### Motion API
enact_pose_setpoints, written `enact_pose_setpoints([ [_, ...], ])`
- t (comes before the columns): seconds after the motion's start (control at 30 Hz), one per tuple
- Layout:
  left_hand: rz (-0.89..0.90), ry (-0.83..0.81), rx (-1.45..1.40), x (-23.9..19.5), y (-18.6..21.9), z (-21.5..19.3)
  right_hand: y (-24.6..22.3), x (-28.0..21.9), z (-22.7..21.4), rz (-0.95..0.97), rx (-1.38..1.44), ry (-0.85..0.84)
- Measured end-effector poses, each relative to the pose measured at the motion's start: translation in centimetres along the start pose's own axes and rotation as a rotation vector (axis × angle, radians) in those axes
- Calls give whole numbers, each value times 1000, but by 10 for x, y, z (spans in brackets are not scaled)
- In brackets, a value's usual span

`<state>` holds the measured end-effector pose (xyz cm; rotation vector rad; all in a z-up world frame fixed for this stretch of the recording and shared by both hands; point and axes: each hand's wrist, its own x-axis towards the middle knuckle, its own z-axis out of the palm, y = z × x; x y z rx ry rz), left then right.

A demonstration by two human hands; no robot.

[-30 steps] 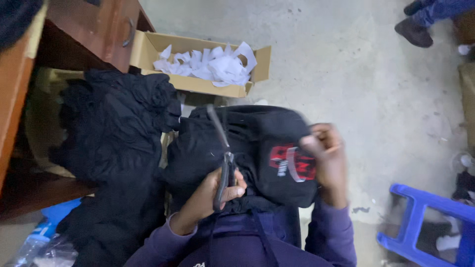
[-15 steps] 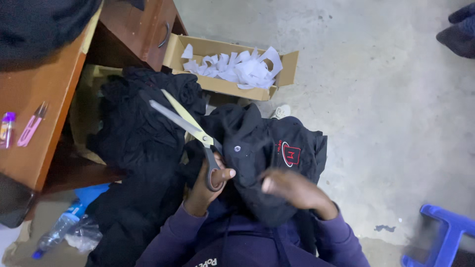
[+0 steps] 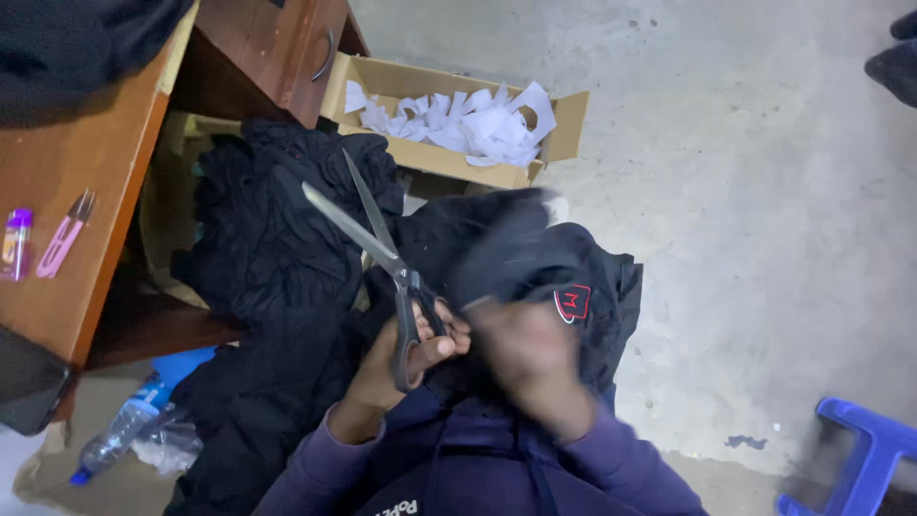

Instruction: The person sits on the floor and uses scissors to cut white paper into strips, placing the cut pieces into a nearby cardboard box. The person handles the paper and scissors repeatedly throughout the clip.

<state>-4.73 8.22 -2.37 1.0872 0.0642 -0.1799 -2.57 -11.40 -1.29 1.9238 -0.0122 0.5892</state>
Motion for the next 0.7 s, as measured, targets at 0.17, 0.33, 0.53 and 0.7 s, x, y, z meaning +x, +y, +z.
enact_pose_setpoints([
  [0.17, -143, 379, 176, 15, -45, -18, -17, -6, -23, -577, 1880, 37],
  [0.33, -80, 455, -217, 3, -70, -52, 2, 4, 17, -418, 2670, -811],
  [0.53, -166, -29, -34, 12, -29, 35, -110, -6, 106, -380, 2694, -704],
  [0.7, -353, -310, -441, 11, -40, 29, -152, 3, 142, 179, 2677, -428],
])
